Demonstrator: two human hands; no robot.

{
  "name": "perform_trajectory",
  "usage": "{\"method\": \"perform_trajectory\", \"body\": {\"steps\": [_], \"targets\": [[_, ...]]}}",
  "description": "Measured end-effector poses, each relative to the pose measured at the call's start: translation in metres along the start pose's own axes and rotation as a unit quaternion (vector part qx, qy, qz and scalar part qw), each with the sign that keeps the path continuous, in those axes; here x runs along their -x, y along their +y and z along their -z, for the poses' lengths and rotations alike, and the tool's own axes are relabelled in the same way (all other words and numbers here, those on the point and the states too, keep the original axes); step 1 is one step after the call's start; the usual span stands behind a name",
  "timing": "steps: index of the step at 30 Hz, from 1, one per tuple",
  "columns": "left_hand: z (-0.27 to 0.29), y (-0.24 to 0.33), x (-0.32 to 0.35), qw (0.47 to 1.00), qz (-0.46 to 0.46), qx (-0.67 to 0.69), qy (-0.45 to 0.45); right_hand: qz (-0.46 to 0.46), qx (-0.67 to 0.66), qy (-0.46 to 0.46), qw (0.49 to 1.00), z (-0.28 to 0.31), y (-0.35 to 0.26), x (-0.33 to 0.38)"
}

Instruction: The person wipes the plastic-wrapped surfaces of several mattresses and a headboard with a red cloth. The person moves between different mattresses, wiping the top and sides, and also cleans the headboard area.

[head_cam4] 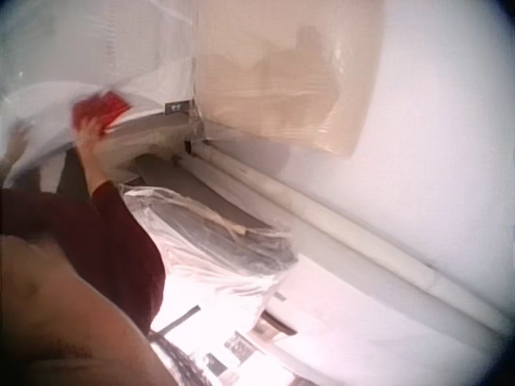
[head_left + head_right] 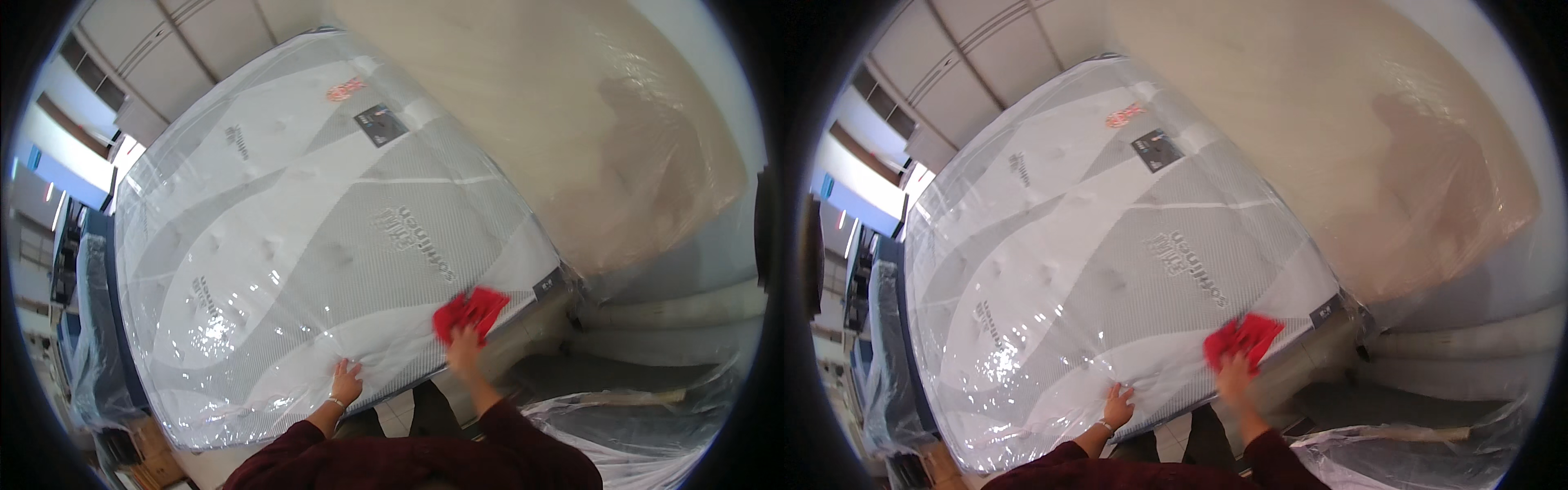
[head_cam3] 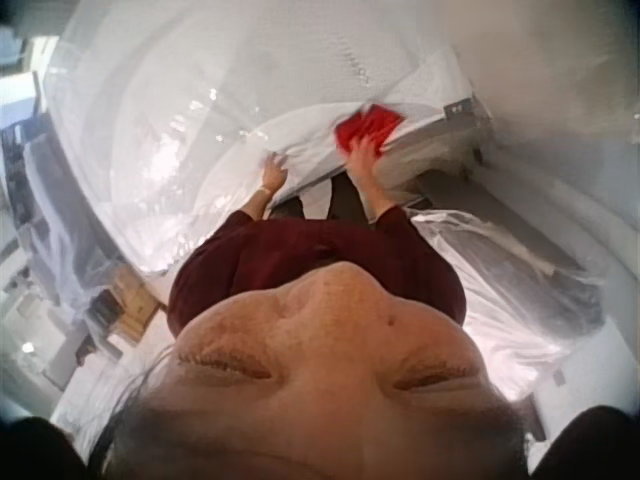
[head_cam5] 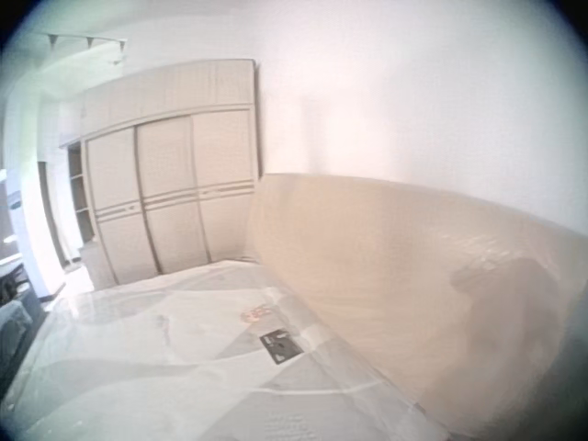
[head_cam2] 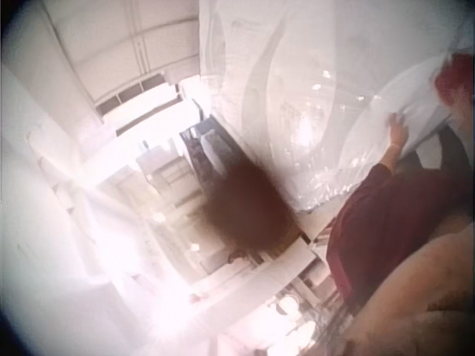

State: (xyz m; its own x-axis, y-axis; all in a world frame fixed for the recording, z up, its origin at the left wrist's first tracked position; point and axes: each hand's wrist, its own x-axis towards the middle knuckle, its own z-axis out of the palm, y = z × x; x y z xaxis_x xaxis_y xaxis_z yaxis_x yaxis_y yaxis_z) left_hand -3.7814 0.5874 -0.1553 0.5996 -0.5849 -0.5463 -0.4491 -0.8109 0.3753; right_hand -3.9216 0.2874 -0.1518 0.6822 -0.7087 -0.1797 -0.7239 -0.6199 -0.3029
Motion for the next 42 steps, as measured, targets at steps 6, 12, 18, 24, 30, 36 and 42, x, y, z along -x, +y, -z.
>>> {"method": "perform_trajectory", "body": {"steps": [6,12,18,24,30,36,42], "targets": [[0.009,-0.025,0.002,0.991,-0.064,0.119,-0.014,0.138,-0.22,-0.499,0.827,-0.029,-0.081,0.144],[-0.016,-0.104,0.088,0.997,-0.058,0.06,0.001,-0.055,-0.383,-0.094,0.917,0.027,-0.078,0.027],[0.006,-0.134,0.148,0.971,0.097,0.206,0.073,-0.078,-0.014,0.018,0.997,-0.029,-0.109,-0.038],[0.018,-0.178,0.155,0.951,0.144,0.214,0.171,0.345,-0.128,-0.368,0.854,-0.095,-0.238,0.143],[0.072,-0.185,0.118,0.94,0.136,0.172,0.262,0.126,-0.441,-0.412,0.787,-0.113,-0.247,0.105],[0.045,-0.191,0.119,0.926,0.177,0.213,0.255,0.081,0.185,-0.05,0.978,-0.038,0.014,-0.051],[-0.019,-0.187,0.145,0.965,0.196,0.116,0.132,-0.417,-0.016,0.24,0.877,0.114,0.118,-0.123]]}}
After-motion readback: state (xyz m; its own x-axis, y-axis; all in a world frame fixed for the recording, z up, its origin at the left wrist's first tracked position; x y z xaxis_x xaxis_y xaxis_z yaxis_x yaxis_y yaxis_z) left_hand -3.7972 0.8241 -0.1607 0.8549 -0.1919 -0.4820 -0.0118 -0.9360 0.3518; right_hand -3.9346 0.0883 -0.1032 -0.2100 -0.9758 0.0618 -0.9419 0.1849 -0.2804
